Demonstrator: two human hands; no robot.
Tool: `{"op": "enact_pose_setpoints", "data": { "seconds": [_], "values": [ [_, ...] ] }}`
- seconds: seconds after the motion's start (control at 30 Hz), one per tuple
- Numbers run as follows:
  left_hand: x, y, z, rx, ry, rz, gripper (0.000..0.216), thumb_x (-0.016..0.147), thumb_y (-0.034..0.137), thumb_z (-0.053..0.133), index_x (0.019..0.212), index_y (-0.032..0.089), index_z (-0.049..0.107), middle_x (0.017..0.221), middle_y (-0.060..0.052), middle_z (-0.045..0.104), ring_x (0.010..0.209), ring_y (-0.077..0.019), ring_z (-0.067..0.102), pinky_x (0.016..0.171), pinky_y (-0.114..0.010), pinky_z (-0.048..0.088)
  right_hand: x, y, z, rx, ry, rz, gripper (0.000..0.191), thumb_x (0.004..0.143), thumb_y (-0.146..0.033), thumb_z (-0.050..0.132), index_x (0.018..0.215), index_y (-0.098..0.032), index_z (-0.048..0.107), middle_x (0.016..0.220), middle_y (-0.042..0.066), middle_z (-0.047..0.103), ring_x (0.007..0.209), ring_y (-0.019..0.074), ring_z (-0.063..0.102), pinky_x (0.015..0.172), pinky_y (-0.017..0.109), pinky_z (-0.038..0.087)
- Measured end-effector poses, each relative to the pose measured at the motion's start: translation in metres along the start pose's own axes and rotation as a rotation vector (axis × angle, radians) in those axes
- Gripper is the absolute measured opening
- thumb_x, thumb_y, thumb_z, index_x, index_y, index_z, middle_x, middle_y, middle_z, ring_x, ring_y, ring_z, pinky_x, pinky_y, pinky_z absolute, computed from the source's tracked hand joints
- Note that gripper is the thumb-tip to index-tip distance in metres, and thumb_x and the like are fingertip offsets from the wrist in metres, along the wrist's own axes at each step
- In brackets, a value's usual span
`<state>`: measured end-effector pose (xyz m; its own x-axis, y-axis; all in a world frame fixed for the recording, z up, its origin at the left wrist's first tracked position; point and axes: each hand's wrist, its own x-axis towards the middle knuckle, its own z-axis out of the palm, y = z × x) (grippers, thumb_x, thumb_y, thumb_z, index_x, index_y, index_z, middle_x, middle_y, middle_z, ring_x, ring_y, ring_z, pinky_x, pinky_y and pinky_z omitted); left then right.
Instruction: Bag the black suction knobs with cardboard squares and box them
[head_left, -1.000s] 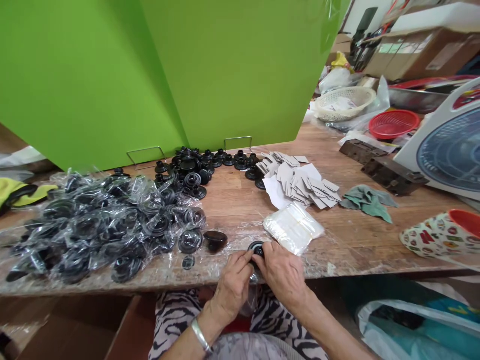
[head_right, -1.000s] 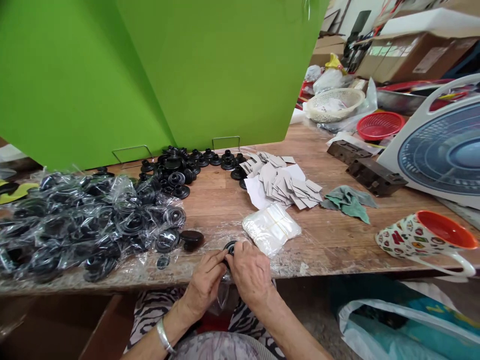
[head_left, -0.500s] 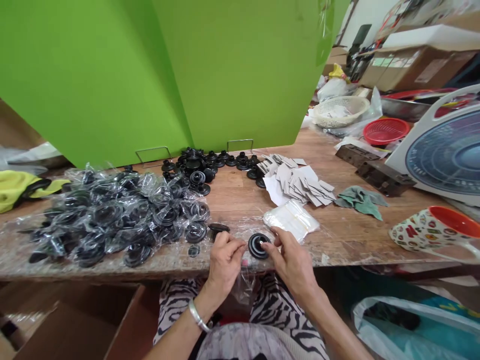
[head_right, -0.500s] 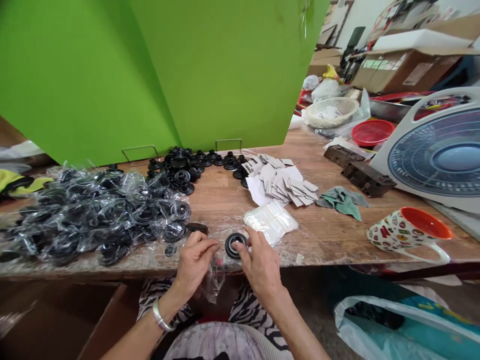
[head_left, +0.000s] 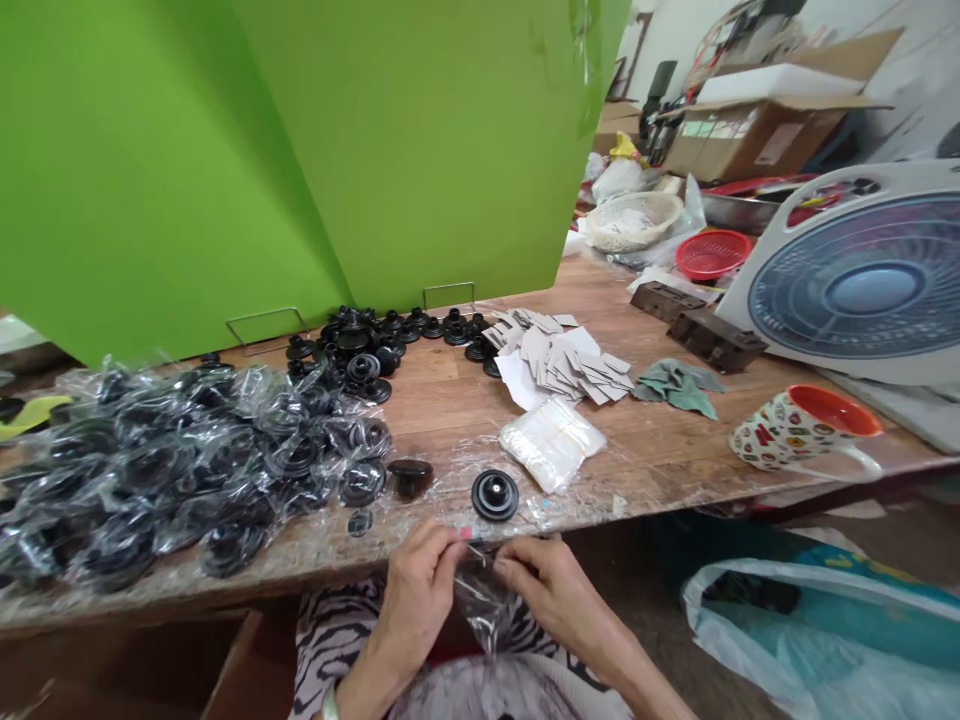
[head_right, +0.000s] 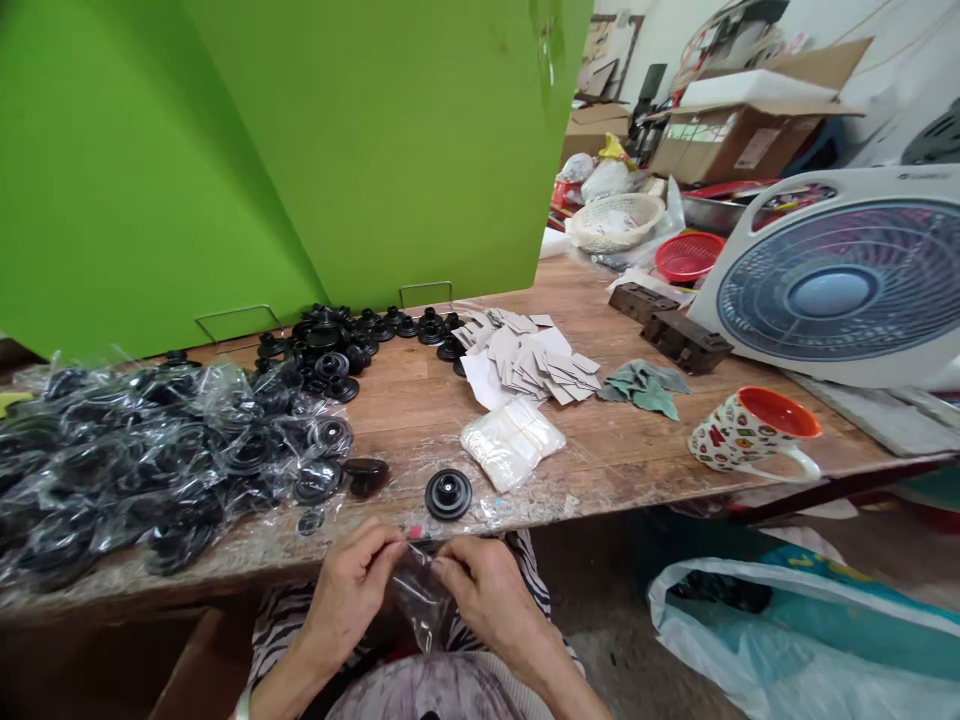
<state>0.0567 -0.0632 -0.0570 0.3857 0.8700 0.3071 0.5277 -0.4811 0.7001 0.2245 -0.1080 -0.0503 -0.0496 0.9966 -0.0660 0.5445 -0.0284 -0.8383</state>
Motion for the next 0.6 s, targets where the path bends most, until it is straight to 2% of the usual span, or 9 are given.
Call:
{"op": "enact_pose_setpoints", "data": {
  "seconds": [0.07, 0.17, 0.27, 0.33, 0.43, 0.53, 0.6],
  "values": [
    [0.002, -0.006, -0.001, 0.016, 0.03, -0.016, 0.022, 0.084, 0.024, 0.045, 0.068, 0.018, 0.06, 0.063, 0.0, 0.055, 0.06, -0.0119, 0.054, 0.058, -0.021, 0.042, -0.003, 0.01, -0.01, 0.02, 0.071, 0.029, 0.028, 0.082, -0.036, 0.043, 0.067, -0.018, 0.059, 0.063, -0.001, 0.059, 0.062, 0.0126, 0.052, 0.058, 0.022, 0.037],
    [0.004, -0.017, -0.004, 0.007, 0.033, -0.042, 0.024, 0.082, 0.03, 0.047, 0.066, 0.02, 0.061, 0.063, 0.001, 0.058, 0.061, -0.0123, 0.057, 0.059, -0.021, 0.045, -0.009, 0.04, -0.038, 0.043, 0.373, 0.14, 0.032, 0.079, -0.045, 0.044, 0.071, -0.018, 0.061, 0.065, 0.001, 0.061, 0.063, 0.0147, 0.054, 0.06, 0.024, 0.041],
    [0.003, -0.032, -0.004, -0.015, 0.049, -0.08, 0.023, 0.078, 0.038, 0.05, 0.067, 0.022, 0.064, 0.066, 0.002, 0.064, 0.063, -0.0128, 0.061, 0.061, -0.019, 0.048, -0.021, 0.083, -0.086, -0.006, 0.82, 0.328, 0.04, 0.067, -0.056, 0.047, 0.073, -0.019, 0.062, 0.06, 0.001, 0.059, 0.055, 0.0163, 0.054, 0.056, 0.027, 0.044],
    [0.002, -0.042, -0.005, -0.017, 0.062, -0.12, 0.024, 0.075, 0.042, 0.052, 0.067, 0.023, 0.066, 0.067, 0.002, 0.066, 0.063, -0.0134, 0.063, 0.059, -0.018, 0.049, -0.032, 0.112, -0.124, -0.06, 1.029, 0.412, 0.045, 0.062, -0.058, 0.047, 0.074, -0.018, 0.061, 0.062, 0.004, 0.06, 0.056, 0.0189, 0.054, 0.058, 0.032, 0.045],
    [0.001, -0.052, -0.005, -0.004, 0.039, -0.151, 0.026, 0.072, 0.047, 0.054, 0.068, 0.024, 0.067, 0.068, 0.002, 0.068, 0.065, -0.0144, 0.065, 0.059, -0.017, 0.051, -0.047, 0.146, -0.178, -0.14, 1.308, 0.508, 0.054, 0.059, -0.056, 0.045, 0.091, -0.013, 0.057, 0.081, 0.012, 0.06, 0.07, 0.0246, 0.055, 0.069, 0.041, 0.045],
    [0.001, -0.056, -0.006, 0.009, -0.009, -0.158, 0.029, 0.071, 0.049, 0.054, 0.069, 0.024, 0.069, 0.069, 0.002, 0.069, 0.066, -0.0152, 0.065, 0.06, -0.018, 0.052, -0.054, 0.169, -0.214, -0.218, 1.499, 0.57, 0.062, 0.059, -0.052, 0.044, 0.102, -0.009, 0.051, 0.092, 0.017, 0.057, 0.087, 0.0307, 0.051, 0.079, 0.05, 0.04],
    [0.002, -0.057, -0.006, 0.017, -0.023, -0.176, 0.031, 0.071, 0.05, 0.054, 0.069, 0.024, 0.069, 0.069, 0.001, 0.07, 0.066, -0.0161, 0.066, 0.06, -0.019, 0.052, -0.054, 0.179, -0.228, -0.248, 1.509, 0.555, 0.058, 0.06, -0.051, 0.043, 0.101, -0.011, 0.052, 0.087, 0.015, 0.057, 0.086, 0.0307, 0.051, 0.077, 0.051, 0.04]
  ]
}}
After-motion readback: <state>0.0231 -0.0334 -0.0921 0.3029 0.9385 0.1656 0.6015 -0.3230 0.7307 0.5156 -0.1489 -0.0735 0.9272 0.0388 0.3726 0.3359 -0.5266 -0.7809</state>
